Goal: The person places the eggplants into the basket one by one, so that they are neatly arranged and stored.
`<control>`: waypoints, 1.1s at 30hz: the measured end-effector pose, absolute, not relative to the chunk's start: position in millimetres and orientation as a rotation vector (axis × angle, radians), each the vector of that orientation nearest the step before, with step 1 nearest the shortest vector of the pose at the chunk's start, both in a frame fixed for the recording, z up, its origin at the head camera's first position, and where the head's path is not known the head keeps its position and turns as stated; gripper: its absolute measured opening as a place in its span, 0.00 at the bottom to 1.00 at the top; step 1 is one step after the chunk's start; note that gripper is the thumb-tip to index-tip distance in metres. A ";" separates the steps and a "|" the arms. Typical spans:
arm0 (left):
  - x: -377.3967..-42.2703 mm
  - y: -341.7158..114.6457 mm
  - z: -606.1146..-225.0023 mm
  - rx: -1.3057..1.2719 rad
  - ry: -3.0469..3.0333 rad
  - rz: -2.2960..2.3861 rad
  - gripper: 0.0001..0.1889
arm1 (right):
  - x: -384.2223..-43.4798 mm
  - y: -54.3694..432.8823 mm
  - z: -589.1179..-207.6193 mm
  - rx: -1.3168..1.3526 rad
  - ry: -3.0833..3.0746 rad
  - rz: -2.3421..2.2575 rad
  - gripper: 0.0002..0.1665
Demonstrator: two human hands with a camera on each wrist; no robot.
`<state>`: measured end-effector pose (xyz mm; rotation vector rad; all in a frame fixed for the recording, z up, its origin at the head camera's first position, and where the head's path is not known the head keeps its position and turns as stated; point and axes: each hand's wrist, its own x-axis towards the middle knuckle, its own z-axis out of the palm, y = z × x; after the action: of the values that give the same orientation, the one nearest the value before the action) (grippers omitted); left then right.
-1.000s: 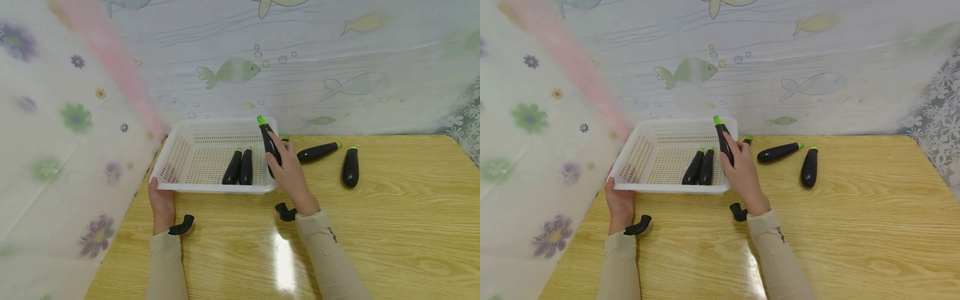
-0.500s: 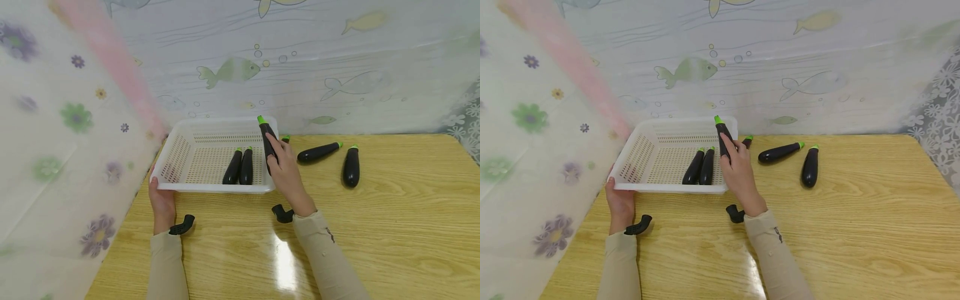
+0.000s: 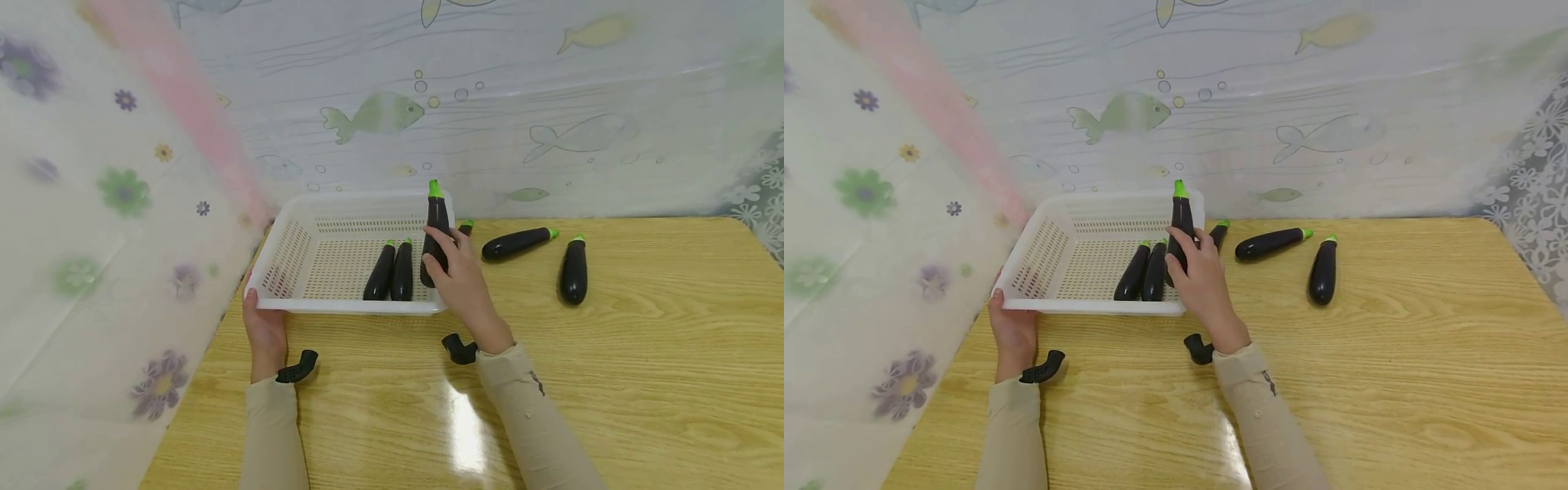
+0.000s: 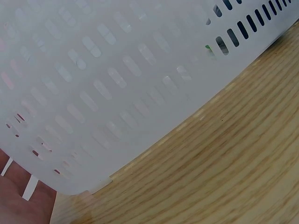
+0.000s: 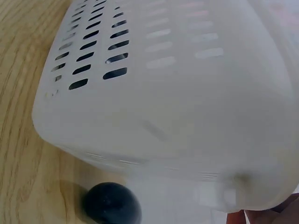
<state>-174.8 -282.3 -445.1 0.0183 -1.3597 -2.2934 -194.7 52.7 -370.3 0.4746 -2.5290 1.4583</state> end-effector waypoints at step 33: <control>-176.1 -283.3 -447.2 0.059 -1.310 -2.302 0.30 | -188.7 35.1 -384.4 0.492 -2.676 0.889 0.12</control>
<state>-176.1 -283.3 -447.2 0.0586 -1.3100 -2.3022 -188.7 35.1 -384.4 0.4915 -2.6761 0.8888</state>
